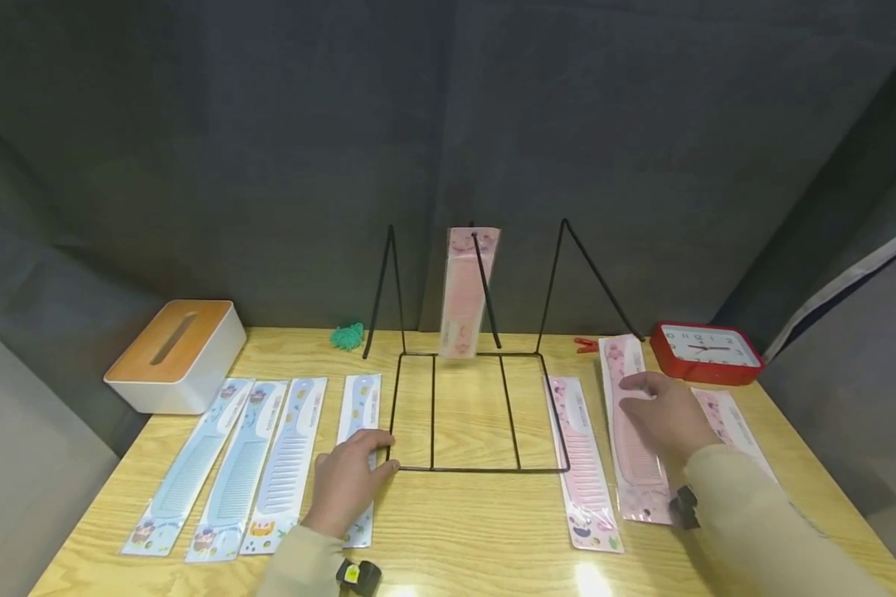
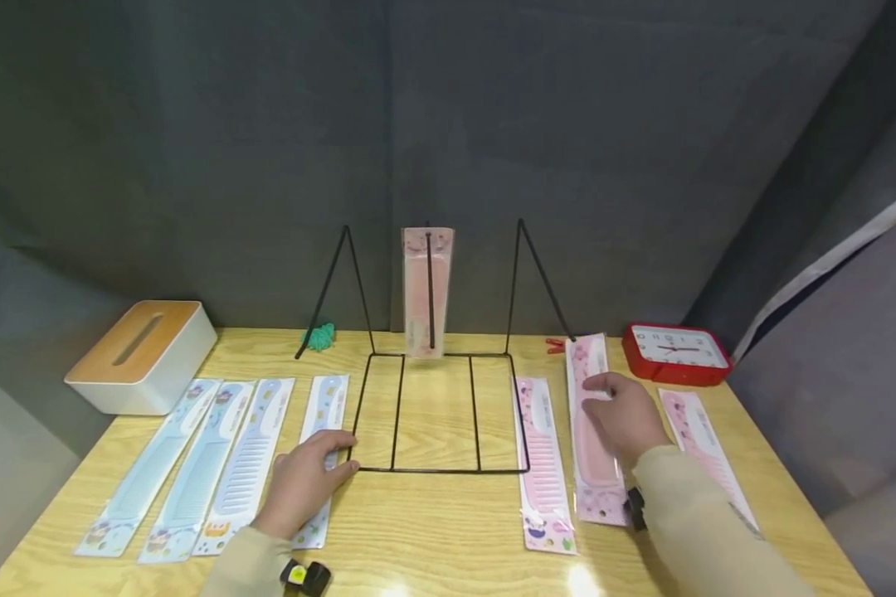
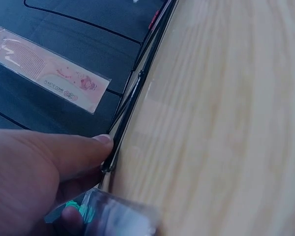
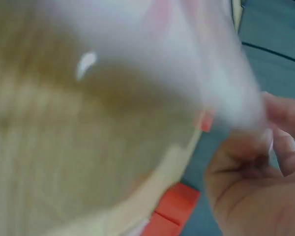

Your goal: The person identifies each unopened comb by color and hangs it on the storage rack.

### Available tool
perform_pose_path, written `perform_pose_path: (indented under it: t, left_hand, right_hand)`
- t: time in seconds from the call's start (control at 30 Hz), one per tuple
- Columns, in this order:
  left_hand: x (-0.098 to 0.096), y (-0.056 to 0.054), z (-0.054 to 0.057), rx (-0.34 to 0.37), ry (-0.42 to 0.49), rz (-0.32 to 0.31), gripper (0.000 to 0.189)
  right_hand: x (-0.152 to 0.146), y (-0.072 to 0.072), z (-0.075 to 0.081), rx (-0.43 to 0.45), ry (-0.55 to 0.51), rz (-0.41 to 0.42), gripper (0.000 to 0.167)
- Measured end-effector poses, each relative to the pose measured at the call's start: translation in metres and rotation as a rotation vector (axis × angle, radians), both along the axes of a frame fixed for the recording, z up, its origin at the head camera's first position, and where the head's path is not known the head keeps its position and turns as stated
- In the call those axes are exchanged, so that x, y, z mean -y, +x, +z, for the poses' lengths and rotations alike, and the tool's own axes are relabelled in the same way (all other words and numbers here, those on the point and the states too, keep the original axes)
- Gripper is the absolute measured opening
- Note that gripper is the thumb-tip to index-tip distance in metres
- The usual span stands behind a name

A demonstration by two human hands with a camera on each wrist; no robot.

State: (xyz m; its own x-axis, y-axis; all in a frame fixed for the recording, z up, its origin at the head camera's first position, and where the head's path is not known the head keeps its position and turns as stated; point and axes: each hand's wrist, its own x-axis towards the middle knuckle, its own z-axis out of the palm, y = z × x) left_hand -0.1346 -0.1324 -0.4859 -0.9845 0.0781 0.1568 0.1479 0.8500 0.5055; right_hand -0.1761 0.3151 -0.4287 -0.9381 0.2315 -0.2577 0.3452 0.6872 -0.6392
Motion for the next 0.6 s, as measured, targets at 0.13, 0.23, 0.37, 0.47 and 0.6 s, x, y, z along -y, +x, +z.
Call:
perform_pose_path:
  t: [0.13,0.23,0.37,0.47,0.6]
  left_hand:
    - [0.0,0.0,0.0,0.003,-0.012,0.004,0.036]
    - [0.0,0.0,-0.001,0.0,-0.01,0.005,0.036]
    - [0.0,0.0,-0.001,-0.003,-0.005,0.0,0.035]
    - [0.0,0.0,-0.001,-0.005,-0.001,-0.004,0.035]
    - [0.0,0.0,0.0,-0.003,0.004,-0.003,0.035]
  right_hand:
    - [-0.006,0.003,0.017,-0.06,-0.025,-0.006,0.053]
    - [-0.01,0.005,0.028,-0.122,-0.043,-0.006,0.051]
    - [-0.016,0.009,0.038,-0.207,-0.068,-0.029,0.05]
    - [-0.019,0.012,0.043,-0.281,-0.126,-0.054,0.052]
    - [-0.021,0.018,0.043,-0.319,-0.222,-0.065,0.088]
